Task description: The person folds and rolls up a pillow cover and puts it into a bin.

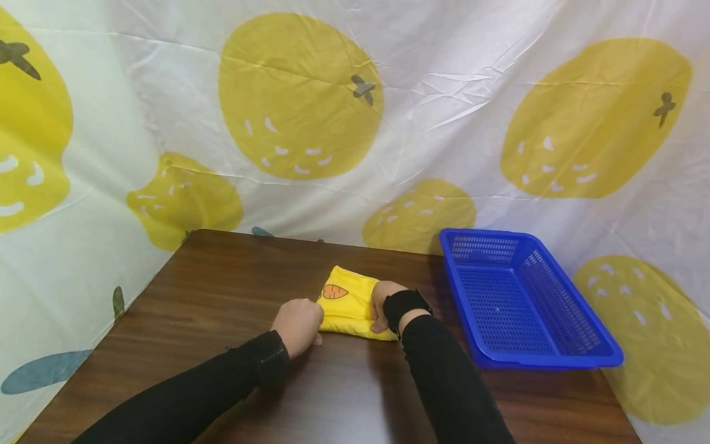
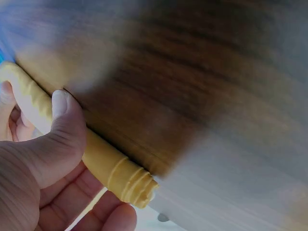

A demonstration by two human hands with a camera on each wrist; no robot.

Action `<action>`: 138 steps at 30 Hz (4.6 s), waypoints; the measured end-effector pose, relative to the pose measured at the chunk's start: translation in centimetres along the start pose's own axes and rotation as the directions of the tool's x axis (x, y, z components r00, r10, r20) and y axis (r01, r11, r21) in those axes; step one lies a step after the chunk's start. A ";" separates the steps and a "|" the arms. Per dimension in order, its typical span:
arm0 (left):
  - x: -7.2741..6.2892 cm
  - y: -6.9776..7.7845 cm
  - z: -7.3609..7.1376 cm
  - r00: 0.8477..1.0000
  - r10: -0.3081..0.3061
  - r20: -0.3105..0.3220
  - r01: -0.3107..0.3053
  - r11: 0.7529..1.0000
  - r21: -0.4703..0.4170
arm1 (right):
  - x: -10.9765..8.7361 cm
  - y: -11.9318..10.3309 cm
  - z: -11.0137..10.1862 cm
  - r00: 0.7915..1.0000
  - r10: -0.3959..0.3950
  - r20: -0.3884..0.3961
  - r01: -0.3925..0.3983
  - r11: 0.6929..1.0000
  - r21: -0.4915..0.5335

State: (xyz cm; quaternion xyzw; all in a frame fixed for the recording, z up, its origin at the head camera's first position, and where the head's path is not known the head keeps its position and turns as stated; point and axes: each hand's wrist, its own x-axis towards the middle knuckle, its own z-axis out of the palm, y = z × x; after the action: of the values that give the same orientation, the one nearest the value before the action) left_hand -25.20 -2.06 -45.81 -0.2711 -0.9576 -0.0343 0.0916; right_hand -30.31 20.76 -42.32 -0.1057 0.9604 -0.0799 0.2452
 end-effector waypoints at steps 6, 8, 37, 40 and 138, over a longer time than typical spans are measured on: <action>0.5 -0.3 0.2 1.000 -0.007 0.004 0.006 1.000 0.013 | 0.0 0.1 0.0 1.000 0.000 -0.003 0.000 1.000 0.015; 0.7 -0.3 0.2 1.000 -0.004 0.008 0.003 1.000 0.015 | -0.1 0.0 0.0 1.000 0.005 -0.002 -0.005 1.000 0.013; 5.6 -2.8 1.6 0.954 0.164 0.251 -0.161 0.986 -0.030 | -1.2 -0.1 0.0 0.999 -0.008 -0.034 0.008 1.000 -0.026; 6.5 -2.4 0.8 0.922 0.147 0.357 -0.147 0.989 -0.029 | -1.1 -0.3 0.1 0.998 -0.003 -0.055 -0.001 0.998 -0.065; 7.3 -3.5 0.8 0.986 0.028 0.162 -0.025 0.999 -0.024 | -1.1 0.1 1.5 0.989 0.013 -0.146 -0.048 0.971 -0.234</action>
State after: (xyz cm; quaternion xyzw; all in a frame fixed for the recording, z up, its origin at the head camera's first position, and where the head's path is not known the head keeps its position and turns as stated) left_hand -33.26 -1.25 -45.24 -0.2866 -0.9577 -0.0213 0.0110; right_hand -28.64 21.04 -43.09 -0.1134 0.9797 0.0315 0.1623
